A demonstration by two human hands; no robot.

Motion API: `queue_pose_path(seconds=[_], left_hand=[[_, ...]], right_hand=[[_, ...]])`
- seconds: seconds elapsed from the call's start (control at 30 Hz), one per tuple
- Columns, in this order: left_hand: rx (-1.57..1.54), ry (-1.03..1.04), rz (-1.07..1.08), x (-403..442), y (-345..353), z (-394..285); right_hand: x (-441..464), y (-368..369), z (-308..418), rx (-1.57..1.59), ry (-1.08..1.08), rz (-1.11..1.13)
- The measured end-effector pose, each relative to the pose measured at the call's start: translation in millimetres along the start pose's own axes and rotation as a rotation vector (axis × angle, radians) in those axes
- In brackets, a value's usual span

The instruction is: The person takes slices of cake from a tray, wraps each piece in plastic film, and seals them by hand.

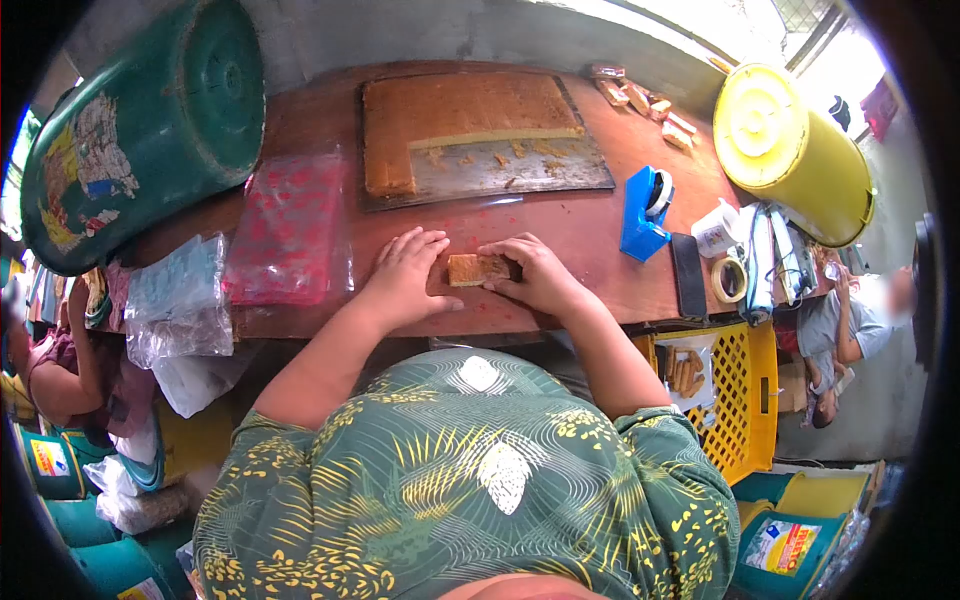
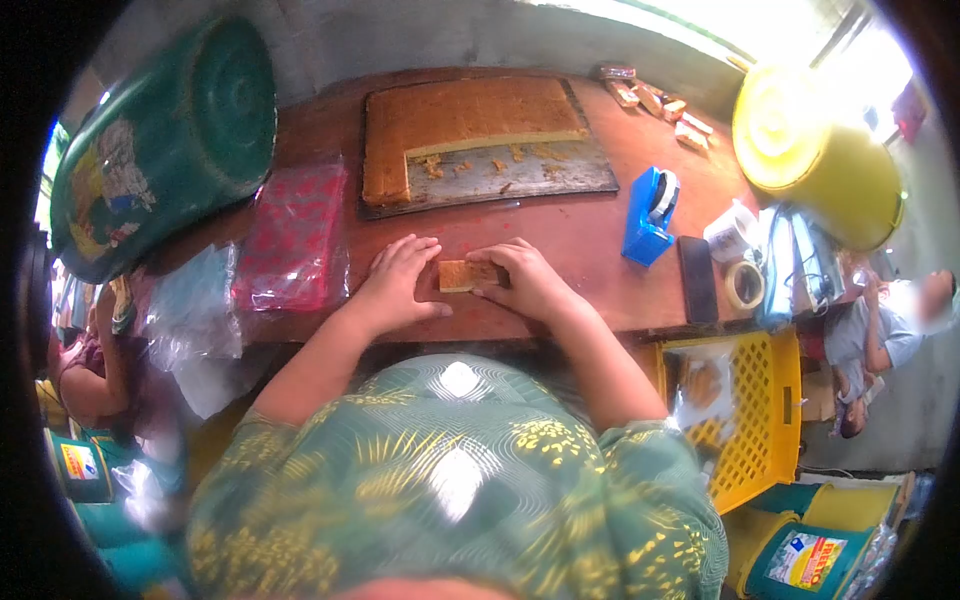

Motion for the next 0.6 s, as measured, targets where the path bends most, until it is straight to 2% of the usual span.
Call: queue_pose_path(seconds=[0.1, 0.13, 0.23, 0.27, 0.37, 0.4, 0.5, 0.53, 0.6], left_hand=[[-0.138, -0.011, 0.070, 9, -15, 2], [-0.144, 0.091, -0.150, 14, -18, 5], [-0.289, 0.132, -0.310, 47, -30, 17], [-0.295, 0.143, -0.364, 55, -34, 12], [-0.161, 0.015, -0.252, 79, -16, 18], [-0.157, -0.002, -0.281, 82, -7, 19], [0.166, 0.089, -0.331, 75, 3, -1], [0.125, 0.147, -0.355, 72, -3, -5], [0.121, 0.107, -0.180, 78, -13, -10]], right_hand=[[-19, -13, 22, -0.154, -0.027, -0.178], [-31, -15, 32, -0.211, -0.039, -0.248], [-71, 5, 46, -0.203, -0.246, 0.020], [-77, 12, 44, -0.241, -0.255, 0.010], [-86, 20, 34, -0.324, -0.272, 0.016], [-87, 20, 34, -0.312, -0.267, 0.047], [-90, 8, 38, -0.254, -0.256, 0.002], [-90, 3, 41, -0.228, -0.253, -0.035], [-81, -9, 46, -0.219, -0.182, -0.055]])
Point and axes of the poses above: each hand's wrist, its own x-axis towards the middle knuckle, its own y-axis out of the palm, z = x × y, the point moved 5 cm from there along x, towards the middle knuckle, and after that the axes turned 3 degrees about y, right-handed, at the moved point
